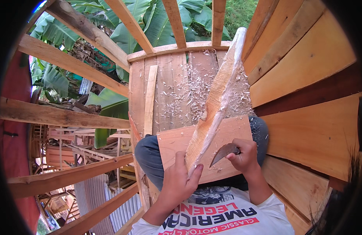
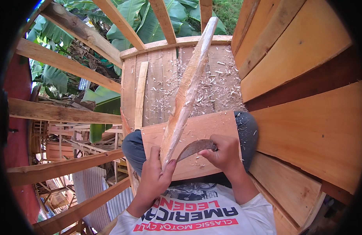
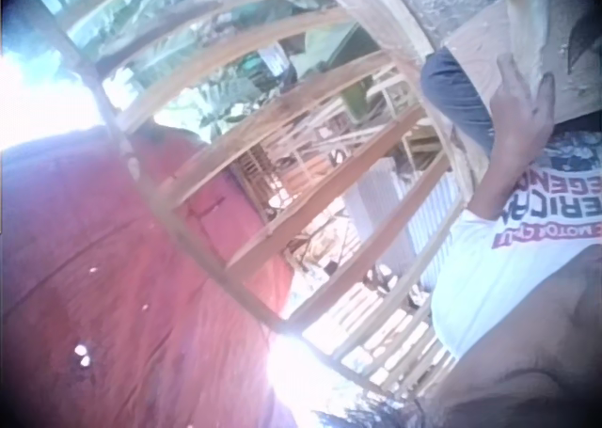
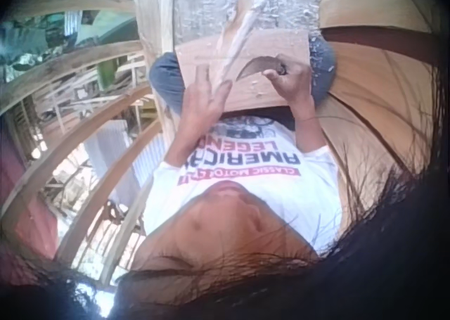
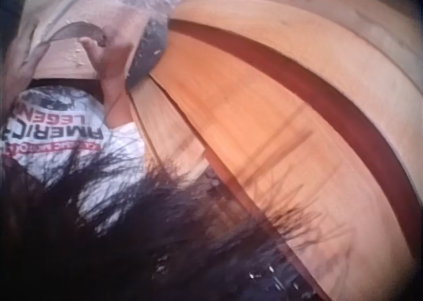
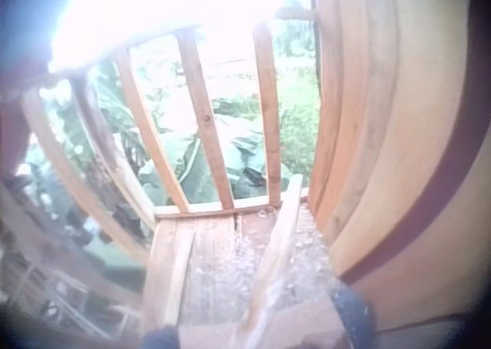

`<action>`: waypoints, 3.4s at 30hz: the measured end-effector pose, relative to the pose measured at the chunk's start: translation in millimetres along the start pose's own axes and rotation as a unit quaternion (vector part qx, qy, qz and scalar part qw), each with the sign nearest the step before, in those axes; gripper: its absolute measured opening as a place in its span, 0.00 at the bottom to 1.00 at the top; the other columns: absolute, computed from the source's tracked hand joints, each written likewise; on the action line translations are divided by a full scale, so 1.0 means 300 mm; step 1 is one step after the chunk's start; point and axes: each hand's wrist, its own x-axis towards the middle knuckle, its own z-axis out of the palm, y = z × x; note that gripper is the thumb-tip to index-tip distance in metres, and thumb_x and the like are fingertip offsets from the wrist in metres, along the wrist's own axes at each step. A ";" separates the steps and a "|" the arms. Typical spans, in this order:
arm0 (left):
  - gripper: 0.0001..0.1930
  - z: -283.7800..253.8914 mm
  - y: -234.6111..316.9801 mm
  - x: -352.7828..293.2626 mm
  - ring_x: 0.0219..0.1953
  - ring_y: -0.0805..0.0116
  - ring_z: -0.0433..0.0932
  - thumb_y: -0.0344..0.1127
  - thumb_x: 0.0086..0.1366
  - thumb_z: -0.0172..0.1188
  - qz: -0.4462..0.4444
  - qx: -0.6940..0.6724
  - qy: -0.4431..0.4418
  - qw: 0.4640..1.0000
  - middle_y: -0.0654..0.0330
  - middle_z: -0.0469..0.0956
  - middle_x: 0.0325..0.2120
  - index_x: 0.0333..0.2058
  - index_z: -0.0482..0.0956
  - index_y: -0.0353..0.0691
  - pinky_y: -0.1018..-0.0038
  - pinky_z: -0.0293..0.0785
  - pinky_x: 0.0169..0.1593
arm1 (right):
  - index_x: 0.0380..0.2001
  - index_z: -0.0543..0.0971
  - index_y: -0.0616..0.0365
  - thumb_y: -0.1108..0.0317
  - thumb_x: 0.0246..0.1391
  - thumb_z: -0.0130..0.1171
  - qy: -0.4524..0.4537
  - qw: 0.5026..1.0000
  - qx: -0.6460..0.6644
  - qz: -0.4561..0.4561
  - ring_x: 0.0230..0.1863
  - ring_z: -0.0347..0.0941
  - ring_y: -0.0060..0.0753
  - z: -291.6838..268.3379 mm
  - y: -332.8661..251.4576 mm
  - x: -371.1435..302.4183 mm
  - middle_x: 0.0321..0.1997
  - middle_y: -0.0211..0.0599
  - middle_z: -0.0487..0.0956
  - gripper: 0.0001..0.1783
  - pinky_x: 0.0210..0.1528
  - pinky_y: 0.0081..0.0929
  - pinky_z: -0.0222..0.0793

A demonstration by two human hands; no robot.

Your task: The person sits cross-legged on a wooden platform and uses a curved knife to shave and shape a long piece of wood. They repeatedly scrape the surface to remove thin shavings, rotating the wood to work on different sides.

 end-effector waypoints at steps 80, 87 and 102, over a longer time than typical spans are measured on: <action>0.31 0.067 -0.071 -0.057 0.30 0.36 0.77 0.42 0.59 0.58 0.004 0.040 0.037 0.999 0.33 0.75 0.29 0.52 0.57 0.25 0.53 0.72 0.32 | 0.12 0.74 0.57 0.29 0.39 0.57 0.017 0.970 -0.241 -0.022 0.16 0.72 0.47 0.041 -0.031 0.054 0.12 0.41 0.71 0.36 0.17 0.35 0.64; 0.30 0.069 -0.061 -0.071 0.31 0.37 0.77 0.42 0.60 0.57 -0.029 0.057 0.006 0.998 0.36 0.76 0.29 0.52 0.57 0.27 0.55 0.73 0.33 | 0.14 0.75 0.57 0.32 0.42 0.57 0.084 0.973 -0.210 0.046 0.18 0.72 0.50 0.005 0.055 0.130 0.13 0.43 0.72 0.34 0.20 0.37 0.65; 0.32 0.084 -0.092 -0.044 0.31 0.41 0.78 0.43 0.59 0.59 -0.004 0.050 0.034 0.998 0.36 0.76 0.31 0.54 0.57 0.27 0.57 0.74 0.33 | 0.11 0.74 0.57 0.29 0.39 0.57 -0.035 0.981 -0.188 0.017 0.15 0.72 0.46 0.084 0.011 0.031 0.10 0.42 0.71 0.36 0.18 0.37 0.66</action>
